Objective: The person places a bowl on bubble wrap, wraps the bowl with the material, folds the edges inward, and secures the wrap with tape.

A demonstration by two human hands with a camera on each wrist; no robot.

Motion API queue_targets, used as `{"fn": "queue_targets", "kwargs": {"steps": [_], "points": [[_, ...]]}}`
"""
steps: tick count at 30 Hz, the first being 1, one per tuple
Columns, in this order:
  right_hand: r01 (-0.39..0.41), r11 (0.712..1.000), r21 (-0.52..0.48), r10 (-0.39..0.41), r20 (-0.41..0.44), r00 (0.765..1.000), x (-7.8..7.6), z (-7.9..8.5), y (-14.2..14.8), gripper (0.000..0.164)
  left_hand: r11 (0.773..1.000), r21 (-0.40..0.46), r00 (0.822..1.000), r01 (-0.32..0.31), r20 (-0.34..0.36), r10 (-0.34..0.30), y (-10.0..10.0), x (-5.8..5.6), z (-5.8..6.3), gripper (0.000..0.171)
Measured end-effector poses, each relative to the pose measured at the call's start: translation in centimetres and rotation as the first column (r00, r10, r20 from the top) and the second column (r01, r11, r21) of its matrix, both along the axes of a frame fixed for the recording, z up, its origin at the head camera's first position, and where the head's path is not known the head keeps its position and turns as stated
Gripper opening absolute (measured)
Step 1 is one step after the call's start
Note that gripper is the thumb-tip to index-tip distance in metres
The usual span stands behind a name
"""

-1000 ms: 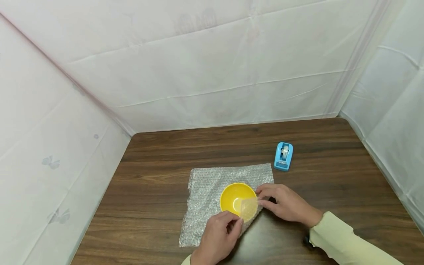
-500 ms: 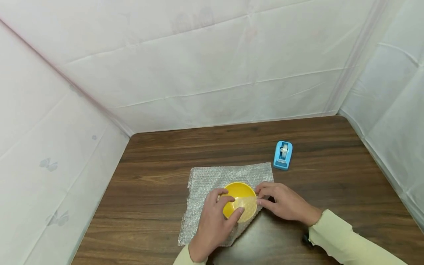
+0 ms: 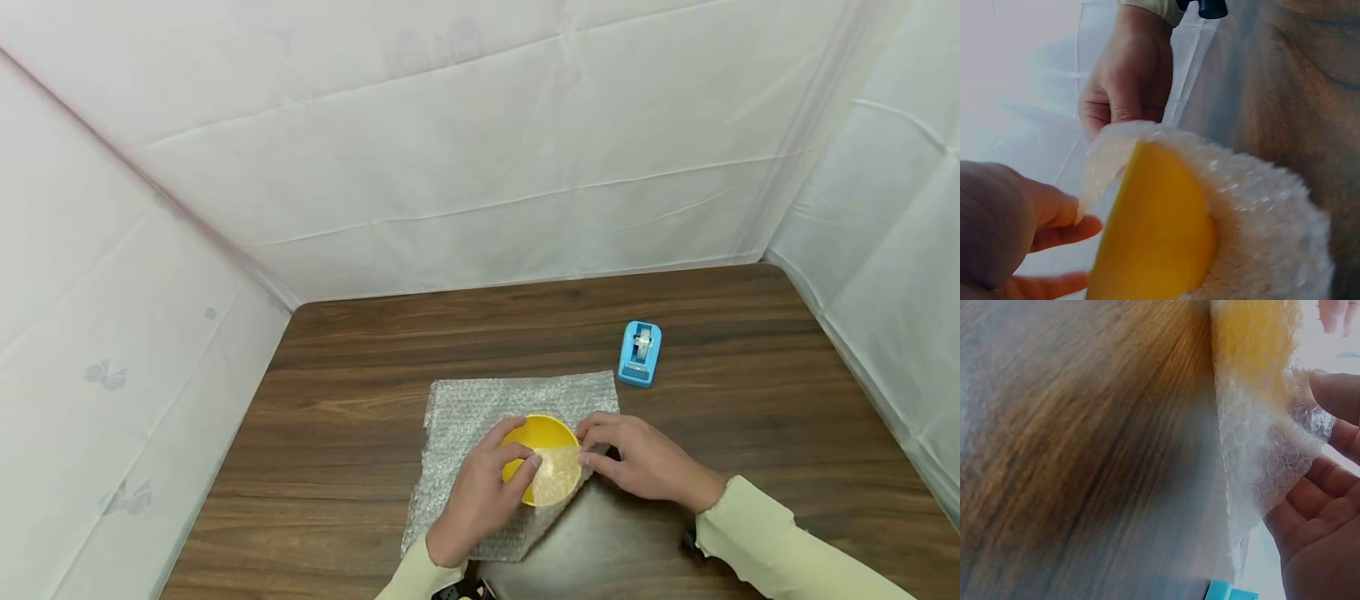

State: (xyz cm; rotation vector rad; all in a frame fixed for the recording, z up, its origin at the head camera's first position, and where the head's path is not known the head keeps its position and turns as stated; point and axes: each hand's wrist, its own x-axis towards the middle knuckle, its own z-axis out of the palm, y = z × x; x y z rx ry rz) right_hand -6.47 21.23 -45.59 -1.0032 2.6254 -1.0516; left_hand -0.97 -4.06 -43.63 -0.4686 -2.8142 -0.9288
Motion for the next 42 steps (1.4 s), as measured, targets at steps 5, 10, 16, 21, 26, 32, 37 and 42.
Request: {"fn": "queue_targets", "kwargs": {"steps": [5, 10, 16, 21, 26, 32, 37, 42], "points": [[0.013, 1.000, 0.005, -0.013, -0.011, 1.000, 0.1, 0.0, -0.1, 0.010, 0.997, 0.020, 0.997, -0.079, -0.013, 0.080, 0.3, 0.2, -0.4, 0.014], [0.034, 0.999, 0.014, -0.034, -0.027, 0.999, 0.3, 0.0, -0.1, 0.009, 0.992, 0.041, 0.988, -0.121, -0.088, 0.124, 0.5, 0.4, -1.0, 0.008], [0.118, 0.993, 0.020, -0.115, -0.113, 0.987, -0.5, 1.1, 0.4, 0.021, 0.983, 0.062, 0.976, -0.173, -0.122, 0.180, 1.1, 0.6, -1.3, 0.006], [0.296, 0.953, 0.056, -0.294, -0.046, 0.955, -2.7, 3.0, 1.1, 0.028, 0.977, 0.069, 0.974, -0.200, -0.098, 0.206, 1.5, 0.6, -1.0, 0.008], [0.380, 0.911, 0.163, -0.393, 0.059, 0.918, -4.3, 3.2, 1.4, 0.028, 0.973, 0.085, 0.973, -0.216, -0.066, 0.221, 1.7, 0.6, -0.9, 0.008], [0.373, 0.897, 0.238, -0.402, 0.087, 0.912, -5.1, 2.4, 1.3, 0.024, 0.967, 0.126, 0.975, -0.223, 0.007, 0.224, 1.8, 0.5, -0.6, 0.009], [0.340, 0.898, 0.281, -0.394, 0.168, 0.903, -5.5, 2.0, 0.8, 0.041, 0.961, 0.130, 0.970, -0.242, 0.041, 0.239, 1.9, 0.5, -0.4, 0.010], [0.322, 0.918, 0.231, -0.373, 0.234, 0.898, -5.6, 1.8, 0.3, 0.056, 0.960, 0.131, 0.969, -0.246, 0.038, 0.243, 1.9, 0.5, -0.4, 0.010]]}}
